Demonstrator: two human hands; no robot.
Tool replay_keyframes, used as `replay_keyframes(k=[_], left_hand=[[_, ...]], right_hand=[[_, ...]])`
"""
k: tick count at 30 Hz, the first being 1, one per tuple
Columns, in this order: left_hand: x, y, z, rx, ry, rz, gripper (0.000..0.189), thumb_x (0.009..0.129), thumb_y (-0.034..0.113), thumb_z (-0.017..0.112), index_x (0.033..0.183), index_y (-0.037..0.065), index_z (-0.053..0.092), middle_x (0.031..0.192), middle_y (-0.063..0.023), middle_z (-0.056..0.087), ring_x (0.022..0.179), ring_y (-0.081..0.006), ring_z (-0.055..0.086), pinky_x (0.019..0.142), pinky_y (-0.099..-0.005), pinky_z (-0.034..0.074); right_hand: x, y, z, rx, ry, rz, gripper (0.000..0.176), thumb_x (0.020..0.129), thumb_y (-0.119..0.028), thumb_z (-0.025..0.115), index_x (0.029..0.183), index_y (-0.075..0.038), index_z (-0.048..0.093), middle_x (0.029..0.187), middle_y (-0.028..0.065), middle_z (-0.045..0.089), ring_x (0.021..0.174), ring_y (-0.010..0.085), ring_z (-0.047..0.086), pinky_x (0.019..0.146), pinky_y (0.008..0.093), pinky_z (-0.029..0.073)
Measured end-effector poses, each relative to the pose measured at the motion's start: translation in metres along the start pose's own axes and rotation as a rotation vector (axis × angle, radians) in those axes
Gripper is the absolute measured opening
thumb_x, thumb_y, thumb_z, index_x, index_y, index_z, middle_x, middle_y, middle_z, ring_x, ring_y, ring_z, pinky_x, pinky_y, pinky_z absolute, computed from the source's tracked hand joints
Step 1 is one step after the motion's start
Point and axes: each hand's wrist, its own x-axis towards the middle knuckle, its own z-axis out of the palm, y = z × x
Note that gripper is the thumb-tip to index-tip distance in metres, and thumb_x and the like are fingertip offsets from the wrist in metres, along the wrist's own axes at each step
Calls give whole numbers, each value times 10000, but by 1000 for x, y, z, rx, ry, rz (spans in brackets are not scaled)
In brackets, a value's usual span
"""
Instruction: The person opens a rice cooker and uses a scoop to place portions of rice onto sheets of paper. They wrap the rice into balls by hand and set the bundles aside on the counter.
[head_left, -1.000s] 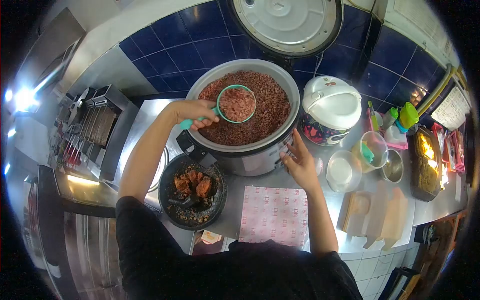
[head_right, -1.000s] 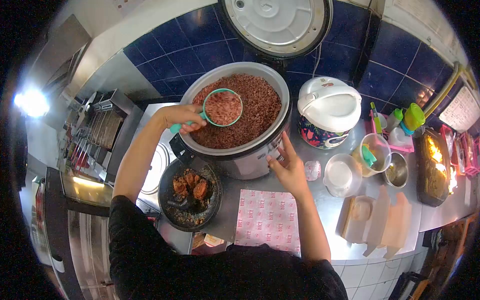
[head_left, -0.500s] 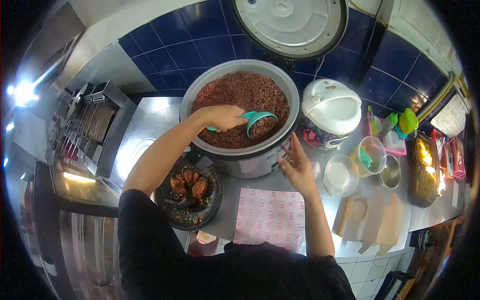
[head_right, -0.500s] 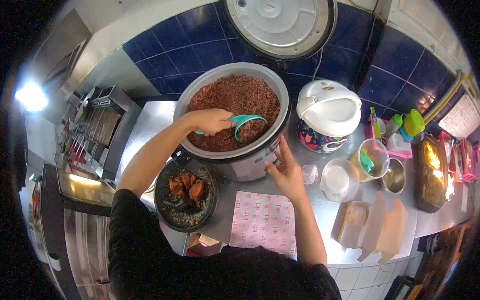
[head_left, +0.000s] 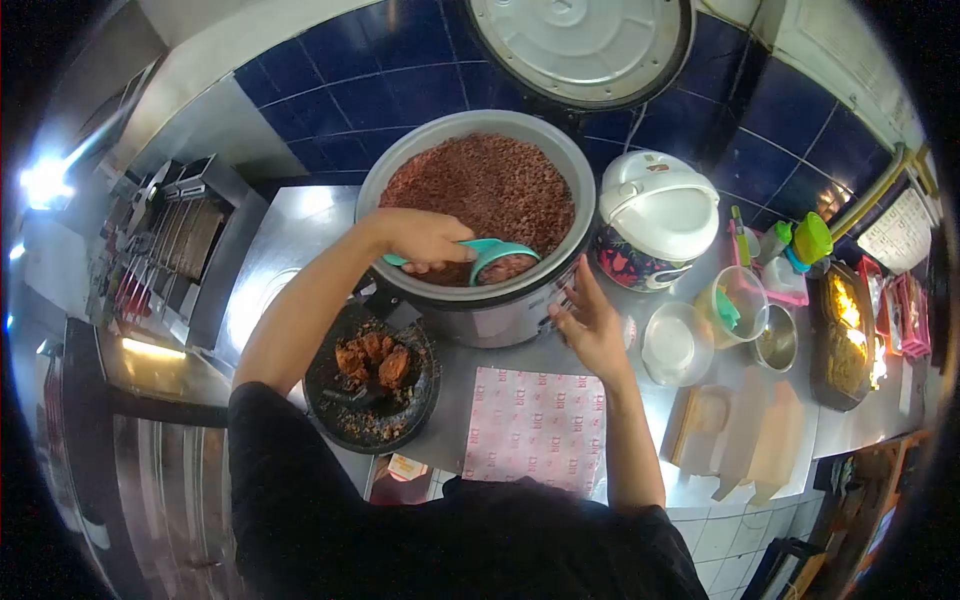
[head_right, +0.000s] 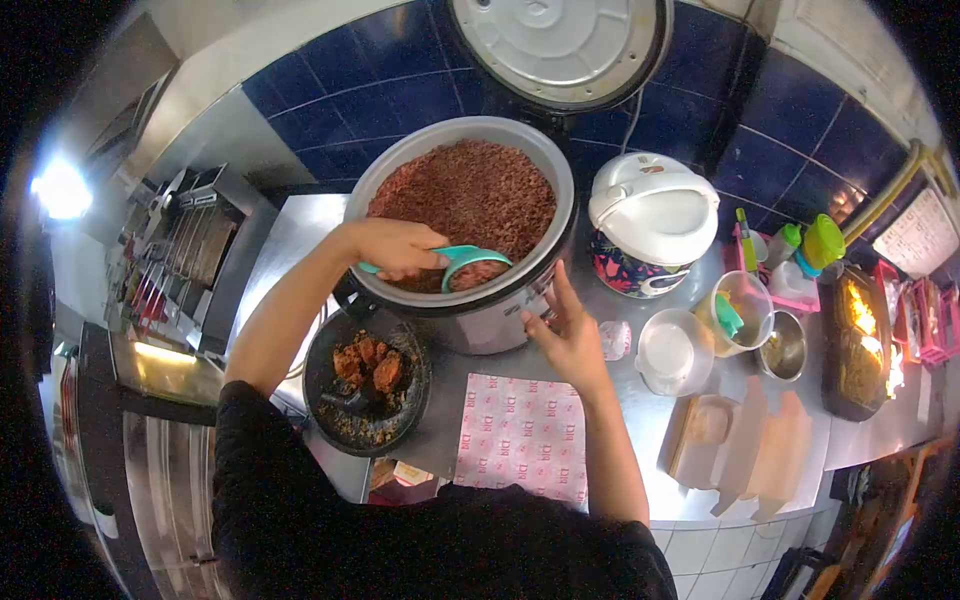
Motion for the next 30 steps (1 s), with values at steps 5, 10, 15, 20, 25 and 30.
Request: replay_keyframes(k=[5,10,15,20,25,30], left_hand=[[10,6,16,159,141,-33,320,1080,357,455,986,59,524,698,-13,469,534,-104,488,456,-312,423],[10,13,-4,27,9,-151,297,1073,354,464,1001,76,538,725,-7,469,540,-111,471,472,-301,428],[20,7,-7,5,185,-28,285,1068,348,490,1097,75,566,735,-79,569,582,-203,588,523,-376,480],[14,12,42,453,669,131,353,1035,310,526,1281,56,532,904,-309,677,892,-511,657,760,-595,502],[-3,9,52,418,621,108,326,1044,313,506,1221,44,562,898,-271,692,862,-508,659,751,-600,497],[4,-14,26,361,402,191,319,1057,311,486,1117,17,593,822,-211,685,709,-422,661,687,-515,513]], right_hand=[[4,-1,1,-24,33,46,863,942,-11,675,1619,-10,140,1655,237,238,1463,337,380,1150,409,400],[4,8,-6,30,21,-25,867,932,-12,695,1619,-14,165,1654,236,247,1460,359,386,1164,420,375],[2,8,-10,63,12,9,868,926,16,687,1621,-20,168,1659,230,240,1457,364,392,1143,406,398],[2,17,-11,73,9,-25,881,912,-10,724,1616,-27,195,1645,218,281,1440,375,410,1040,372,509],[3,15,-13,65,-12,-20,888,917,21,702,1619,-18,159,1661,209,241,1454,373,383,1089,386,472],[4,17,-10,95,-13,-62,880,918,34,692,1613,8,152,1659,211,243,1456,367,382,1099,386,460]])
